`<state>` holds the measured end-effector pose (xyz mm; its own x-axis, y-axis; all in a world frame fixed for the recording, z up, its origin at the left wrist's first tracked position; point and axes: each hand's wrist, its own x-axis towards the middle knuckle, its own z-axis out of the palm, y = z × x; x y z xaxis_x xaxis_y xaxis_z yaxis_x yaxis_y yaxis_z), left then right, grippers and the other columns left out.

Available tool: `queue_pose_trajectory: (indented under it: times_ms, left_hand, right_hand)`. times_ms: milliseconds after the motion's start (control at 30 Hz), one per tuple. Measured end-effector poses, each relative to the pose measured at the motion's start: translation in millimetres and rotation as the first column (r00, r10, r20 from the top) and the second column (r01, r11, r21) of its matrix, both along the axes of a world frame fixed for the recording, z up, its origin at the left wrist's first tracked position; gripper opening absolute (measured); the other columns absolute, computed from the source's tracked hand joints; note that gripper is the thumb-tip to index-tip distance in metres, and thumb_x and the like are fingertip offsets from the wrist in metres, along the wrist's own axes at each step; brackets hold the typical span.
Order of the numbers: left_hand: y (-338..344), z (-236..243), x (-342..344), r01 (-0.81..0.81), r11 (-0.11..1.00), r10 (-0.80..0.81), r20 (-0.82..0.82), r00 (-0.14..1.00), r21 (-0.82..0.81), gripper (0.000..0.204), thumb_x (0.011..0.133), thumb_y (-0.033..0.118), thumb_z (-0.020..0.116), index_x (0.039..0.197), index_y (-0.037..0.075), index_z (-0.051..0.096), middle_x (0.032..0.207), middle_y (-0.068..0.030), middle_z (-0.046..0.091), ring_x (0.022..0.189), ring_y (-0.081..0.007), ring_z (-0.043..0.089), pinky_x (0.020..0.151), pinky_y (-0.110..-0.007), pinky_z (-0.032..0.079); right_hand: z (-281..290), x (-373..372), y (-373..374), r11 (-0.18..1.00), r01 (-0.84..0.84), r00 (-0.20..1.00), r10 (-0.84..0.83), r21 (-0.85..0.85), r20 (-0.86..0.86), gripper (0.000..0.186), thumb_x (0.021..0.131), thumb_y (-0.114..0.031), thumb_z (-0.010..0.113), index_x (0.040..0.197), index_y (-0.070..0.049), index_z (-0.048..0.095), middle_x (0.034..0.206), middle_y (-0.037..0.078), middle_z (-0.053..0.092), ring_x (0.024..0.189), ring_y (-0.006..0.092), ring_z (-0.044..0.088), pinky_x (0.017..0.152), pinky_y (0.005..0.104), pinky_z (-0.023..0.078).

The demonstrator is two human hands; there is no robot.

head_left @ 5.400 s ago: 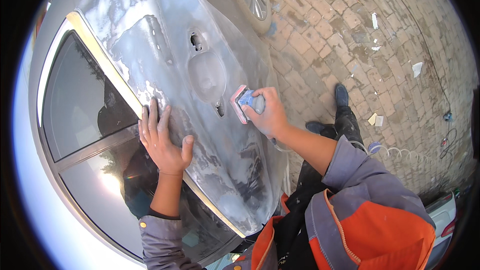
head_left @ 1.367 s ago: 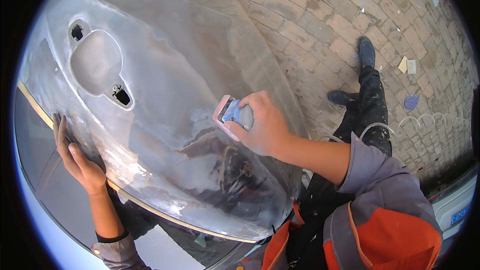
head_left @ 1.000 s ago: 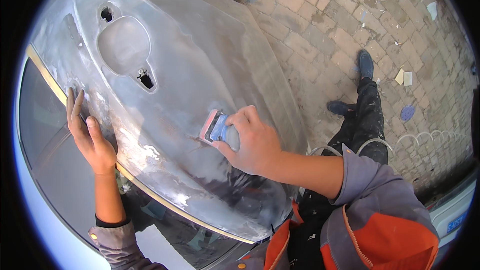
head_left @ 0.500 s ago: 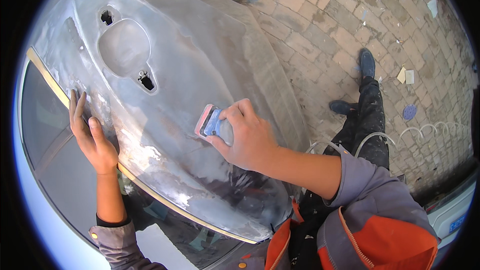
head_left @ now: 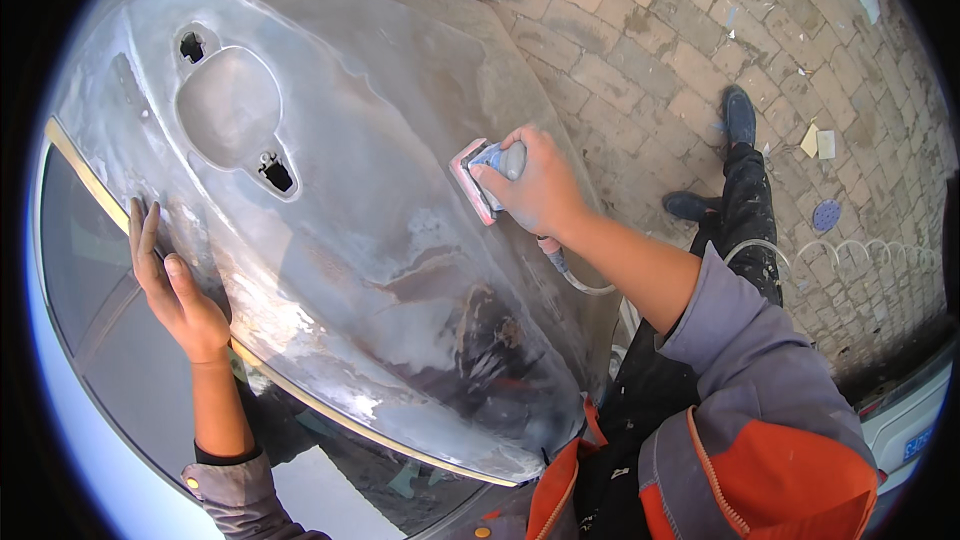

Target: The person uses a handheld electric sander to smooth the surface of a silver car door. They move the sander across the door panel in overlapping strokes, occasionally pausing to wipe the surface with their hand to check the finish.

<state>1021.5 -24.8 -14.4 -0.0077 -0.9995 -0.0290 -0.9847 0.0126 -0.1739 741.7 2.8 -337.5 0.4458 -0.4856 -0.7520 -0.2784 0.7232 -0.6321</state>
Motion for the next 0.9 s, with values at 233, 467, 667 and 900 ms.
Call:
queue_pose_trajectory:
  times_ms: [233, 467, 667, 900]
  left_hand:
    - [0, -1, 2, 0.008, 1.0, -0.008, -0.024, 1.0, -0.009, 0.061, 0.117, 0.039, 0.038, 0.152, -0.007, 0.056, 0.168, -0.0262, 0.046, 0.158, -0.0379, 0.041, 0.132, -0.049, 0.025]
    - [2, 0, 3, -0.008, 0.999, 0.007, -0.016, 1.0, -0.034, 0.062, 0.115, 0.043, 0.041, 0.151, -0.004, 0.06, 0.167, -0.0256, 0.048, 0.157, -0.0395, 0.043, 0.131, -0.05, 0.026]
    - [1, 1, 3, -0.011, 0.999, 0.011, 0.007, 1.0, -0.035, 0.06, 0.115, 0.041, 0.042, 0.151, -0.003, 0.061, 0.166, -0.026, 0.049, 0.156, -0.0392, 0.044, 0.131, -0.049, 0.027]
    - [0, -2, 4, -0.041, 0.997, 0.041, -0.001, 0.999, -0.064, 0.059, 0.113, 0.04, 0.044, 0.149, -0.003, 0.063, 0.165, -0.0257, 0.051, 0.155, -0.0392, 0.046, 0.13, -0.048, 0.03]
  right_hand:
    - [18, -14, 20, 0.998, -0.06, 0.998, 0.06, -0.024, -0.017, 0.054, 0.091, -0.043, 0.085, 0.126, -0.009, 0.061, 0.131, 0.017, 0.06, 0.113, 0.0389, 0.069, 0.091, 0.0498, 0.059]
    - [23, -8, 33, 0.975, 0.019, 1.0, -0.014, -0.221, 0.026, 0.054, 0.089, -0.04, 0.086, 0.125, -0.009, 0.06, 0.127, 0.015, 0.061, 0.112, 0.0379, 0.069, 0.091, 0.0481, 0.057]
    - [18, -15, 45, 0.983, -0.005, 1.0, 0.001, -0.183, -0.021, 0.054, 0.089, -0.04, 0.087, 0.123, -0.008, 0.06, 0.126, 0.016, 0.061, 0.109, 0.0382, 0.069, 0.092, 0.0474, 0.056]
    - [30, -39, 92, 0.982, 0.007, 1.0, -0.009, -0.188, -0.014, 0.055, 0.087, -0.04, 0.088, 0.123, -0.009, 0.06, 0.125, 0.015, 0.06, 0.106, 0.038, 0.07, 0.088, 0.0486, 0.057]
